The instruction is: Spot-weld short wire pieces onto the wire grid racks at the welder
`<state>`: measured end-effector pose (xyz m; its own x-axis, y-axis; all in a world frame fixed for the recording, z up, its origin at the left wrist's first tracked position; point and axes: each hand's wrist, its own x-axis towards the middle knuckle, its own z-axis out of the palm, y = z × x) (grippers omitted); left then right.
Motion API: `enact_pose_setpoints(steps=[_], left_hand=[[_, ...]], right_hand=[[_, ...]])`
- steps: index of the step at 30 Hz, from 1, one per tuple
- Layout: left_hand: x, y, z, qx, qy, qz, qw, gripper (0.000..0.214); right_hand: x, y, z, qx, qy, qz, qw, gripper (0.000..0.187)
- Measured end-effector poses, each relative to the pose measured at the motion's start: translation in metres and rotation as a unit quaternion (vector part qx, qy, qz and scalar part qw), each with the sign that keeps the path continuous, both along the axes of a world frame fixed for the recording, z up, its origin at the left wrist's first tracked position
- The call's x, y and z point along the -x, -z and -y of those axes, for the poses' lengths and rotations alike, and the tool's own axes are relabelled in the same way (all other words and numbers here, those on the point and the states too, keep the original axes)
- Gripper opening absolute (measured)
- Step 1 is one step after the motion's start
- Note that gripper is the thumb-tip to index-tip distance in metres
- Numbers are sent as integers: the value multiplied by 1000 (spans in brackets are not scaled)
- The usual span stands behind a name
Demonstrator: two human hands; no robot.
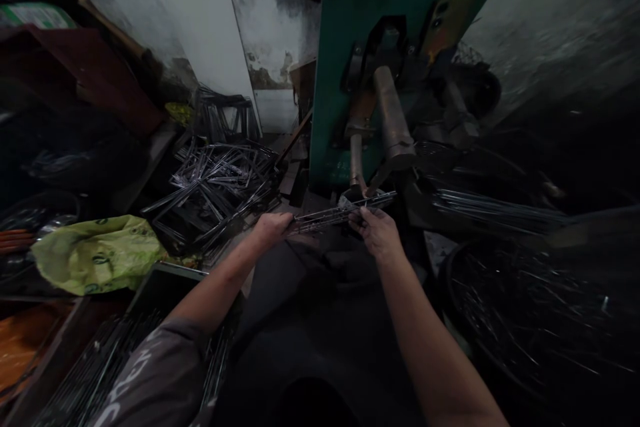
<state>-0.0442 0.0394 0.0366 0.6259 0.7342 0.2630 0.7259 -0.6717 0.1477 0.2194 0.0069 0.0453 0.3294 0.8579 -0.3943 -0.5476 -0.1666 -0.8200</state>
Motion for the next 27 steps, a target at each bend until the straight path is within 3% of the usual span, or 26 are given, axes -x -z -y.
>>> enact_pose_setpoints(steps=[21,27], left_hand=[[-7,10,-4,15,0,52,999,40],[-11,4,3,17,-19,39,999,41]], right_hand=[[-1,-2,-8,-5,11,22,1000,28],[1,-3,-3,-17,11,20,1000,22]])
